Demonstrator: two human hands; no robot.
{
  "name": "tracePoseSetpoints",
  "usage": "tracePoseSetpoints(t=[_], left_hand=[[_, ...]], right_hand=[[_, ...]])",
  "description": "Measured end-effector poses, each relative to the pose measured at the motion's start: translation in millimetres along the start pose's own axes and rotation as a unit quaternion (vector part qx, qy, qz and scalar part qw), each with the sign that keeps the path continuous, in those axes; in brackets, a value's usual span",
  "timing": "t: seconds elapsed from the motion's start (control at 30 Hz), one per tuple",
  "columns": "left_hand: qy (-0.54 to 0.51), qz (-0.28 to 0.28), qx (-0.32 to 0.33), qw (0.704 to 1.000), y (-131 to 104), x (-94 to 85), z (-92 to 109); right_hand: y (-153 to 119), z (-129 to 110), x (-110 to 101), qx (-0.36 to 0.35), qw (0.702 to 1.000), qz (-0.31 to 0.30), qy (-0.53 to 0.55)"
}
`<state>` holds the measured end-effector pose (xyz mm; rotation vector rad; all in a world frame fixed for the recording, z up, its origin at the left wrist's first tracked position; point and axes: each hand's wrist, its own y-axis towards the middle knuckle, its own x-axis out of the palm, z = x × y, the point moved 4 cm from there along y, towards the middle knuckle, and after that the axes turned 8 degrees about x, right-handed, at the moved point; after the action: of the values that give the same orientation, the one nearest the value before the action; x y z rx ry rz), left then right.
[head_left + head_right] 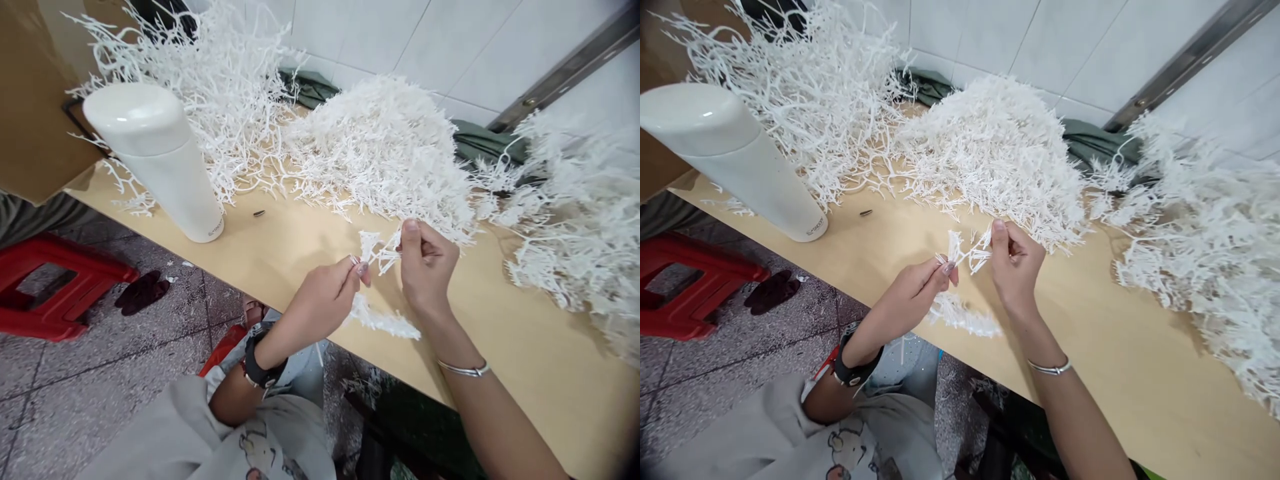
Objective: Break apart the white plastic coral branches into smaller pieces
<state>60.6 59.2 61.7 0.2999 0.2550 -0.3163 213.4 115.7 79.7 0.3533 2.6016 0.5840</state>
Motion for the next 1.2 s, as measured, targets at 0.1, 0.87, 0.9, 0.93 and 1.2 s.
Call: tracePoseSetpoints(t=[0.1, 0.87, 0.9, 0.93, 1.2], left_hand=[[0.046, -0.005, -0.012, 0.999, 4, -7.5, 3], [-0.117, 0.012, -0.018, 0.993, -22, -10.5, -30], [-0.124, 0.017, -0.015, 0.992, -21, -10.5, -31], [-0.128, 0.021, -0.013, 0.991, -21, -10.7, -32], [-0.121, -0.004, -0.004, 0.993, -22, -12.0, -27]], right_hand=[[4, 9, 1, 0.021, 0.996, -0.088, 0.023], [-24, -12, 10, 0.049, 0.957, -0.285, 0.032], [-22, -13, 9, 0.037, 0.954, -0.297, 0.004], [-21, -13, 7, 0.025, 0.95, -0.31, -0.019], [-18, -19, 2, -0.007, 0.938, -0.346, -0.039]])
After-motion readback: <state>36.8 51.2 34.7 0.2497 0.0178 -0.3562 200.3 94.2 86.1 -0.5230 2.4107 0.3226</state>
